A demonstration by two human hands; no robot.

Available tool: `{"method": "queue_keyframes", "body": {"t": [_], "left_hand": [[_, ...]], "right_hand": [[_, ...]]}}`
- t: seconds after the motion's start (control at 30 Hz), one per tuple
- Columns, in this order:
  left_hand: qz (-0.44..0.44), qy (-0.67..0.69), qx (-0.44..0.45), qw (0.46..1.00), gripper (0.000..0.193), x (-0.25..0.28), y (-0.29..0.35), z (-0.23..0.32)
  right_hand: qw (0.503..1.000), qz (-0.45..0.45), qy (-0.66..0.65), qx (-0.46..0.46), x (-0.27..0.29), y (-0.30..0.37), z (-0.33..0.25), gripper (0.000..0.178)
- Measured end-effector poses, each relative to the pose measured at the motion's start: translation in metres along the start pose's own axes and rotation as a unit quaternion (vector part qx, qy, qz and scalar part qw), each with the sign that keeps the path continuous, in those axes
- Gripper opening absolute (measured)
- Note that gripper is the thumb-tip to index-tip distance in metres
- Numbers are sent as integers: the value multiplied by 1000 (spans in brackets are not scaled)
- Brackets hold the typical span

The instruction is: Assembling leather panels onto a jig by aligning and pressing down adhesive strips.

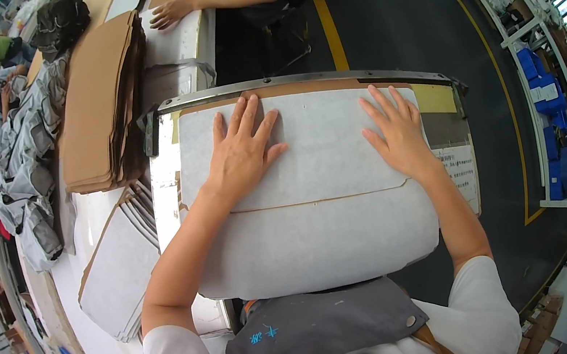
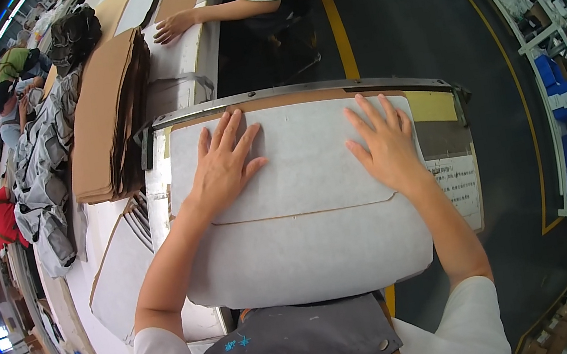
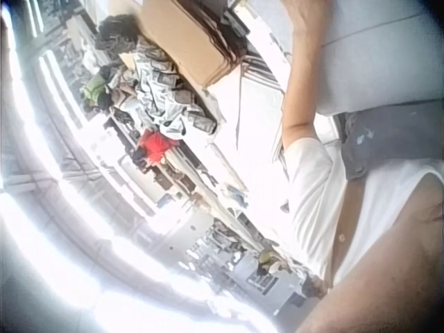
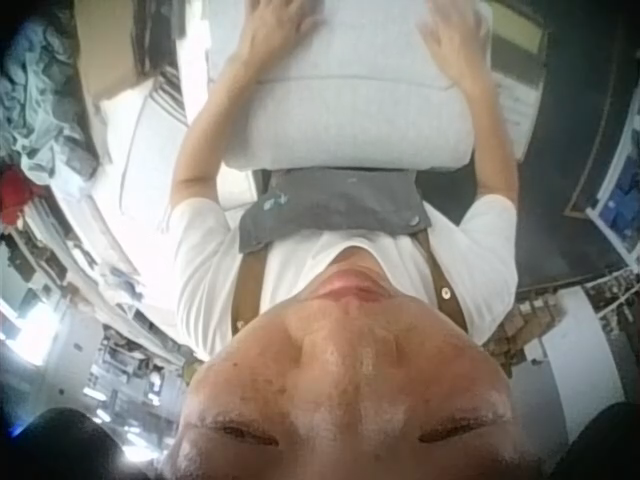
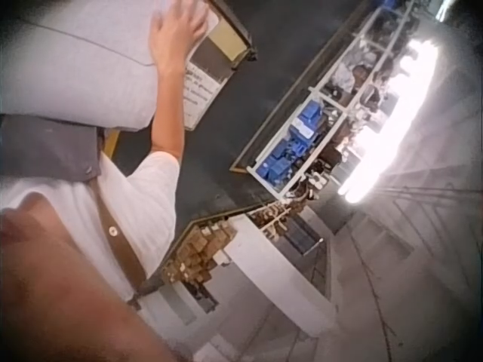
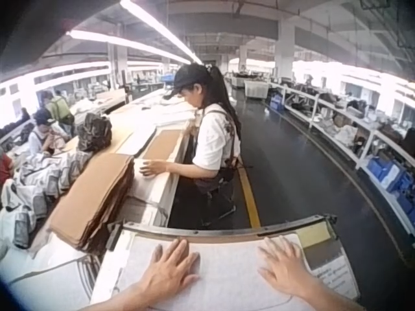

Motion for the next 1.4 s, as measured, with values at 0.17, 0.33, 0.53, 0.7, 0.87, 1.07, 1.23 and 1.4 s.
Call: {"method": "queue_keyframes", "body": {"t": [0.17,0.33,0.53,0.7,0.87,1.07,1.23,1.4], "left_hand": [[28,-20,2,999,54,3,1,3],[20,-5,4,1000,54,4,-1,4],[-5,7,16,1000,54,3,3,1],[-17,6,15,1000,57,2,2,2],[-17,1,15,1000,57,2,3,3],[-18,-23,46,999,55,2,5,3],[-14,-13,40,999,56,3,2,7],[-8,-2,33,999,56,0,4,2]], "right_hand": [[1000,6,-3,3,-1,-1,2,51],[1000,6,-14,-9,1,0,9,53],[1000,19,-14,6,3,1,1,55],[1000,7,-17,2,4,2,1,57],[999,24,-27,14,5,2,1,55],[999,22,-27,20,5,1,-3,56],[1000,8,-7,7,6,1,2,56],[1000,-4,-11,8,4,-1,0,57]]}}
Point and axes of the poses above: each hand's wrist, its own y-axis away from the middle knuckle, its own x-axis out of the back of the hand, z = x × y, the point moved 8 cm from there along -y, towards the middle knuckle, and after that the axes turned 15 degrees about -x, right-handed, at the moved point
